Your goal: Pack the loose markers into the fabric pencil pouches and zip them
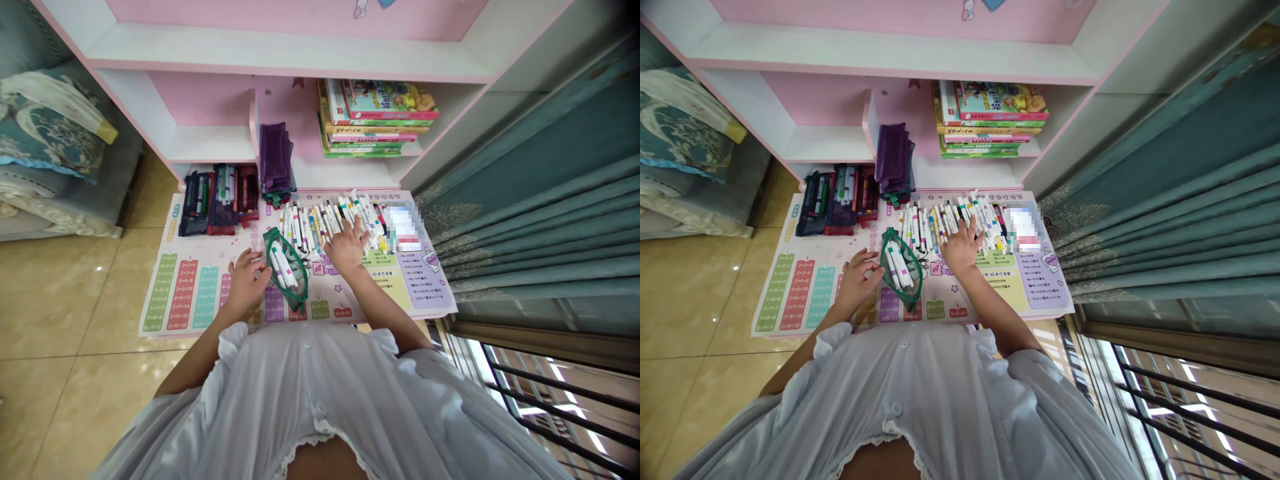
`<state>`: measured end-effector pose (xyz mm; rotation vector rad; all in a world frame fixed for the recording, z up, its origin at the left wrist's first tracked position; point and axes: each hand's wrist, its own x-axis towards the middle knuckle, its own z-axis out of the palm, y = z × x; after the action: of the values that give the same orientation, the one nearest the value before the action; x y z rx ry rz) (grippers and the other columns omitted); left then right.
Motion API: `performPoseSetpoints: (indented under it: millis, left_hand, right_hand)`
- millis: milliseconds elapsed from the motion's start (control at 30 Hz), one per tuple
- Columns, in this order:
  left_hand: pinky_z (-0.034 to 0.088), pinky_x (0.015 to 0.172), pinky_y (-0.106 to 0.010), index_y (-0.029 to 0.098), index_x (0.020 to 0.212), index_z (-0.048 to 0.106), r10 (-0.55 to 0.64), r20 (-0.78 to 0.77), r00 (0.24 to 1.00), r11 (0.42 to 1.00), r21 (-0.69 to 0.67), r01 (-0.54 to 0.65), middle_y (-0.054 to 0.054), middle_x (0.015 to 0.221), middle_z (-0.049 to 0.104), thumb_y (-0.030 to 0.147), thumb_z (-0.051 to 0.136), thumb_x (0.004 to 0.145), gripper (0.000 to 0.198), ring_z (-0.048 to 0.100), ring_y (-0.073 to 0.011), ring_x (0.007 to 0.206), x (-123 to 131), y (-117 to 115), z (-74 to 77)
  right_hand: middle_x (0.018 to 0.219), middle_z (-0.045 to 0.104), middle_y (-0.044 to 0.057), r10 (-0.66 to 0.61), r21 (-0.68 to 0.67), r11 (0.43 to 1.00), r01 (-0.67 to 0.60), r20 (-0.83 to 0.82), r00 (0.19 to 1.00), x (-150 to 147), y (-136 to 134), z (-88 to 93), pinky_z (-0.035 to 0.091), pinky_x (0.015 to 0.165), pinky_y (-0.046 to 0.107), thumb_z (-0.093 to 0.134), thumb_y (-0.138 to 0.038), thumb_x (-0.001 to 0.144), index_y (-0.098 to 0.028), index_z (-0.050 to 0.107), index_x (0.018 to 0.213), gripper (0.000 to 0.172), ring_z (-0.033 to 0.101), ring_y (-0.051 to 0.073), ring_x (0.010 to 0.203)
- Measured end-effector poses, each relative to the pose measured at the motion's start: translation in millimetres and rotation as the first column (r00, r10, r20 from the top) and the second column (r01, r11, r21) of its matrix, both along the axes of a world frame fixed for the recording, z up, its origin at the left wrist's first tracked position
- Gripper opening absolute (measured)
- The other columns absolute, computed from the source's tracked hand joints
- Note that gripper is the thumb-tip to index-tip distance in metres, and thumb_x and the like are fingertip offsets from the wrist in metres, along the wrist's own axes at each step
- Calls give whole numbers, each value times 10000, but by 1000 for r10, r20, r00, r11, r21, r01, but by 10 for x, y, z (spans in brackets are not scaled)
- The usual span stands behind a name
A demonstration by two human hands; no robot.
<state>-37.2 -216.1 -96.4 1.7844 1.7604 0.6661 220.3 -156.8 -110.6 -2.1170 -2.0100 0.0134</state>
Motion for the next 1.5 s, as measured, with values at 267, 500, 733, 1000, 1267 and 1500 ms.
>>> performPoseSetpoints:
  millis: [267, 500, 733, 1000, 1267, 1500]
  left_hand:
    - [163, 1122, -665, 215, 638, 607, -2, -1, 1000, 1000, 5, 2, -51, 1296, 628, 333, 556, 815, 219, 389, -323, 1383, 7, -5, 11]
    - [156, 1116, -679, 215, 630, 596, -4, -1, 1000, 1000, -1, 4, -46, 1304, 626, 331, 546, 813, 223, 381, -329, 1388, 2, -3, 12]
    - [168, 1112, -672, 217, 631, 585, 5, -1, 1000, 1000, 2, -5, -59, 1298, 628, 326, 537, 816, 220, 379, -315, 1391, 0, -20, 42]
    - [174, 1124, -653, 217, 636, 594, 9, -5, 1000, 1000, 7, -9, -61, 1294, 629, 339, 537, 812, 221, 382, -307, 1389, -2, -25, 32]
    - [182, 1111, -672, 220, 638, 602, 22, 8, 1000, 1000, -5, -22, -68, 1293, 629, 340, 542, 812, 220, 385, -320, 1386, -14, -43, 48]
    - [179, 1112, -673, 216, 633, 600, 24, 4, 1000, 1000, -5, -24, -64, 1290, 631, 329, 546, 811, 218, 388, -324, 1384, -7, -40, 44]
  right_hand:
    - [1405, 518, 172, 22, 175, 985, 0, -126, 992, 9, -178, 58, 203, 1130, 676, 529, -186, 748, -157, 633, 632, 159, 279, 397, 1438]
    - [1381, 559, 125, 236, 234, 957, -169, -296, 926, -201, -559, 318, 250, 1119, 631, 583, -207, 726, -197, 560, 570, 159, 310, 368, 1433]
    - [1359, 586, 105, 396, 104, 915, -390, -414, 819, -374, -817, 395, 238, 1118, 608, 629, -193, 668, -201, 547, 543, 150, 356, 353, 1412]
    - [1390, 557, 131, 360, 3, 916, -402, -448, 818, -559, -698, 346, 196, 1147, 581, 634, -187, 675, -190, 577, 551, 136, 329, 346, 1426]
    - [1383, 562, 114, 381, -44, 897, -441, -430, 818, -644, -668, 264, 227, 1156, 557, 679, -207, 691, -189, 633, 562, 138, 307, 335, 1440]
    - [1407, 540, 123, 376, -114, 882, -457, -416, 828, -659, -641, 226, 228, 1158, 583, 744, -259, 713, -177, 651, 582, 181, 296, 358, 1442]
